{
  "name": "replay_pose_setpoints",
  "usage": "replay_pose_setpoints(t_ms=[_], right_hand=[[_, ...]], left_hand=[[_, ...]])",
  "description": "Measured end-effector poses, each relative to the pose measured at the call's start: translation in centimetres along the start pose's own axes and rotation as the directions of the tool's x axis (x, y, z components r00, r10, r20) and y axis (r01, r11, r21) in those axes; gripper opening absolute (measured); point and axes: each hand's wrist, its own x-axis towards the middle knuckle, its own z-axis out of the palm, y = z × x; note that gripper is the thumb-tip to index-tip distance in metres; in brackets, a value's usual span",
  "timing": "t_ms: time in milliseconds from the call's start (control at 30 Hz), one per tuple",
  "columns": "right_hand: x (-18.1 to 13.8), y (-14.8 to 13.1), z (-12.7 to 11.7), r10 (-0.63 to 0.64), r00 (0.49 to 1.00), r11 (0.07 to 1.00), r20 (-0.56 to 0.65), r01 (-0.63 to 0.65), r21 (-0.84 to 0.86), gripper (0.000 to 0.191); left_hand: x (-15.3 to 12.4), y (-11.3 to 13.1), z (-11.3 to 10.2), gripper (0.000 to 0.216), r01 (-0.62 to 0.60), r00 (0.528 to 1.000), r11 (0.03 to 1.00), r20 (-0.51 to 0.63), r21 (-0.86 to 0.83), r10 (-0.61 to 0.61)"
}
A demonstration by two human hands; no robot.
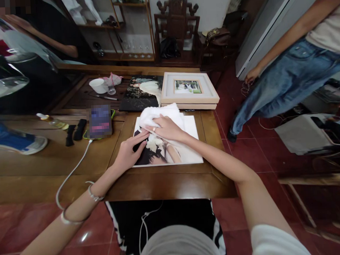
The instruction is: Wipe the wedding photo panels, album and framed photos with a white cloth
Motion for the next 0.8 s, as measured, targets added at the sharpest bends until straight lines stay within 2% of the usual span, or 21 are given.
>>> replay_pose_setpoints(t_ms=[133, 267, 400, 533, 633, 700, 800], right_hand=[[3.0, -1.5, 1.3, -0.022, 0.998, 0.998, 0.051, 0.025, -0.061, 0.038], [3.1, -1.1, 1.6, -0.021, 0.999, 0.995, 0.043, 0.025, -0.093, 0.038], [0.8, 0.3, 0.0, 0.017, 1.0, 0.997, 0.006, -0.016, -0.08, 0.038], [-2.1, 2.6, -2.6, 0.085, 0.987, 0.984, -0.133, -0.104, -0.146, 0.041], [-4.4, 4.3, -3.6, 0.089, 0.976, 0.97, -0.199, -0.13, -0.207, 0.041], [-6.4, 4.5, -3.2, 0.005, 0.982, 0.96, -0.19, -0.058, -0.275, 0.036], [-10.2, 3.0, -1.7, -0.164, 0.984, 0.929, -0.076, 0.128, -0.349, 0.024]], left_hand=[[0.0, -0.1, 0.0, 0.031, -0.011, 1.0, 1.0, 0.0, 0.003, 0.011], [0.0, -0.2, 0.1, 0.031, -0.005, 1.0, 1.0, -0.002, -0.005, 0.005], [0.0, -0.2, 0.2, 0.032, -0.019, 1.0, 0.999, 0.001, -0.045, 0.019], [0.0, -0.1, 0.0, 0.033, -0.018, 1.0, 0.998, 0.008, -0.056, 0.019], [0.0, 0.0, -0.1, 0.036, -0.005, 1.0, 0.999, 0.009, -0.043, 0.005], [0.0, 0.1, -0.1, 0.038, 0.002, 1.0, 1.0, 0.0, -0.03, -0.002], [0.0, 0.0, -0.1, 0.039, 0.003, 1.0, 1.0, 0.022, -0.016, -0.002]])
